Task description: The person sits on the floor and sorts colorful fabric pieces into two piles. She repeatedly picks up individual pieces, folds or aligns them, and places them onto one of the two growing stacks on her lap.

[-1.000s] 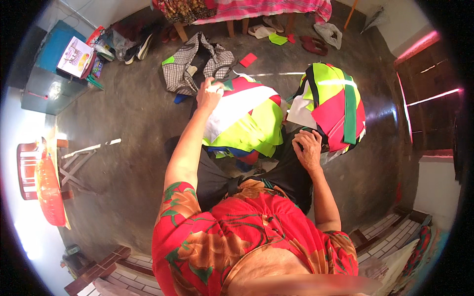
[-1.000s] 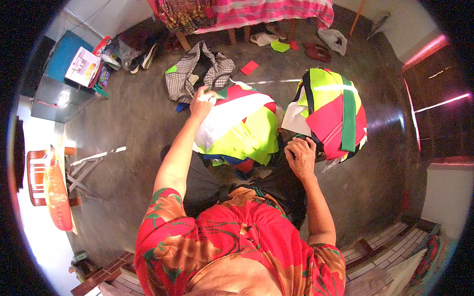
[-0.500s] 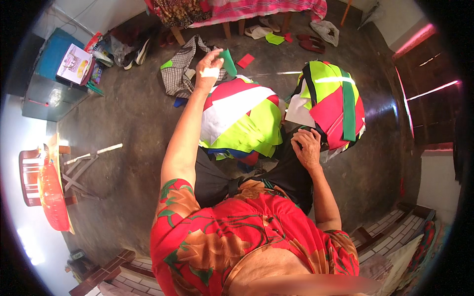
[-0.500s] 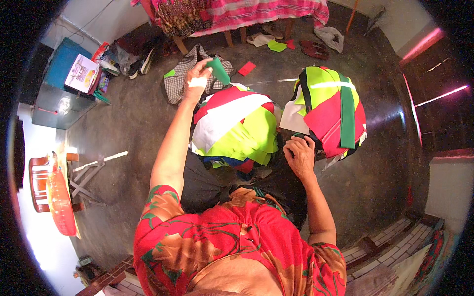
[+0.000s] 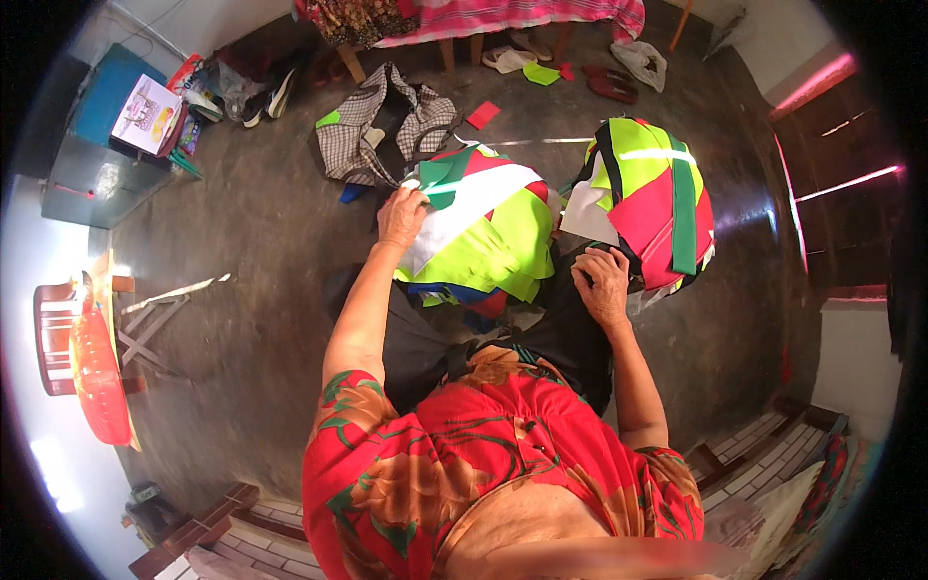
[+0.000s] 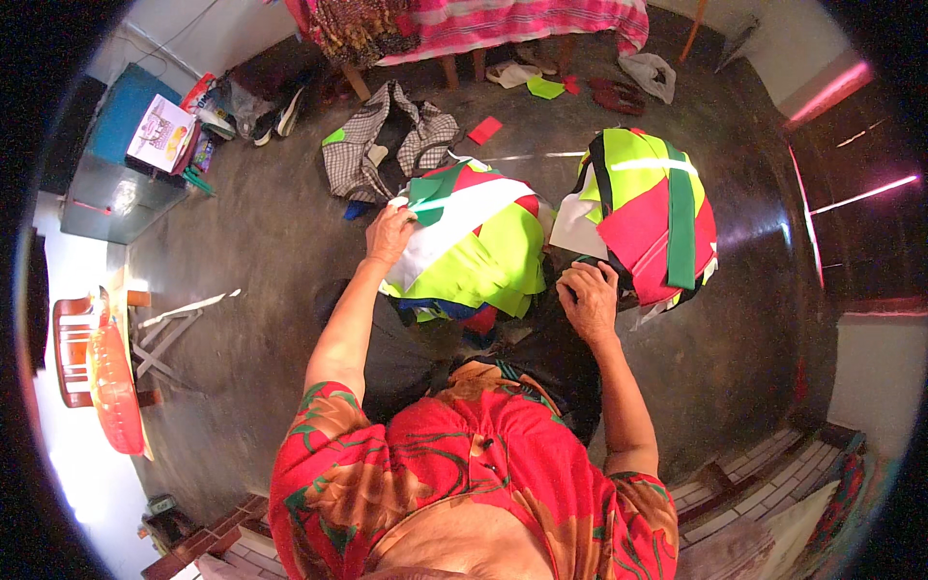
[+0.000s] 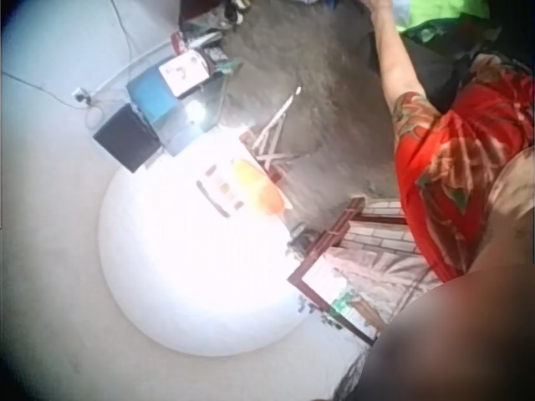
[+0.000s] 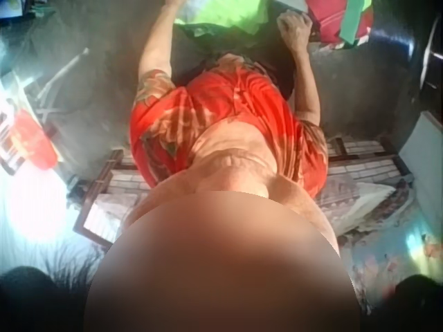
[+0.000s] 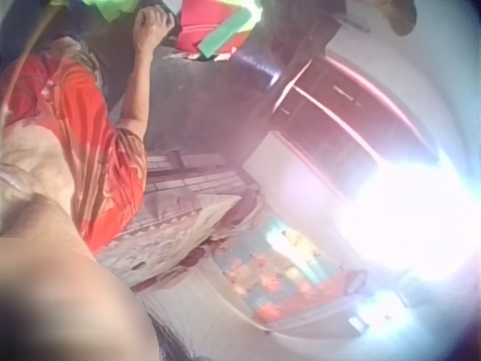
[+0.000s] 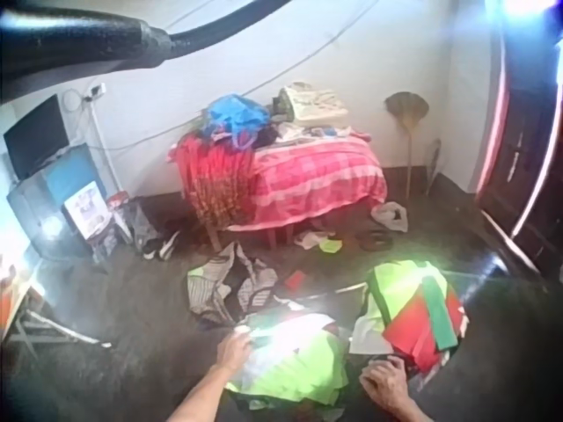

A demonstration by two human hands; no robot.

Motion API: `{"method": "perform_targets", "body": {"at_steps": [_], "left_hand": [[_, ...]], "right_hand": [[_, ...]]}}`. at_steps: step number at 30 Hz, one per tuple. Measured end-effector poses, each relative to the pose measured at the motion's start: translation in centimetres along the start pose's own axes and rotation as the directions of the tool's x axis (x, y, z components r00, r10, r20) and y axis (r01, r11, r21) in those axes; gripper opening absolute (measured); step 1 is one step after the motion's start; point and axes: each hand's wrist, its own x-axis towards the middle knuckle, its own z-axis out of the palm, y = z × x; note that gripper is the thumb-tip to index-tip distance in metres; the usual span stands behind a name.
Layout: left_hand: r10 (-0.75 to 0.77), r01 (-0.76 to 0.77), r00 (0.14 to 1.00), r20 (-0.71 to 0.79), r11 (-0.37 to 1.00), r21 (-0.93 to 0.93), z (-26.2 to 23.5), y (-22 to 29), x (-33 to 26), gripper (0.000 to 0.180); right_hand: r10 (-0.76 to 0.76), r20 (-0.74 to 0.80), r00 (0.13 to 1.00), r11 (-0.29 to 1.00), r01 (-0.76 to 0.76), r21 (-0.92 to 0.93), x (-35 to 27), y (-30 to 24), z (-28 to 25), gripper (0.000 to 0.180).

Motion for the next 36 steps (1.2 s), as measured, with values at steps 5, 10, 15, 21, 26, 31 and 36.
{"method": "perform_targets", "body": {"at_steps": [5, 10, 15, 21, 26, 31, 36], "left_hand": [[-0.134, 0.126, 0.982, 0.134, 0.99, 0.067, -0.8, -0.9, -1.6, 0.011], [-0.188, 0.162, 0.964, 0.19, 0.977, 0.141, -1.9, 0.9, -1.4, 0.008], [-0.294, 0.264, 0.942, 0.161, 0.947, 0.184, -1.6, 1.2, 0.5, 0.024], [-0.415, 0.383, 0.903, 0.111, 0.895, 0.227, 1.3, 0.5, 2.4, 0.037], [-0.717, 0.714, 0.696, 0.023, 0.69, -0.119, 4.1, -3.0, 2.8, 0.033], [-0.803, 0.744, 0.595, -0.035, 0.567, -0.353, 6.3, -8.3, 0.9, 0.032], [-0.784, 0.728, 0.618, 0.053, 0.545, -0.416, 5.3, -7.4, 1.0, 0.035]], "right_hand": [[-0.003, 0.001, 1.0, 1.0, 0.003, -0.016, 0.1, -0.3, 0.0, 0.01], [-0.005, -0.006, 1.0, 1.0, 0.005, -0.007, 0.2, -0.3, -0.1, 0.009], [-0.01, 0.006, 1.0, 1.0, 0.01, 0.0, 0.3, -0.1, 0.1, 0.01], [0.02, 0.009, 1.0, 1.0, -0.02, -0.011, 0.2, -0.1, 0.2, 0.009], [0.008, 0.015, 1.0, 1.0, -0.008, -0.023, 0.2, 0.1, 0.3, 0.01], [-0.004, 0.001, 1.0, 1.0, 0.004, -0.007, 0.4, 0.0, 0.2, 0.011], [0.007, -0.001, 1.0, 1.0, -0.007, -0.008, 0.4, 0.1, 0.3, 0.011]]}}
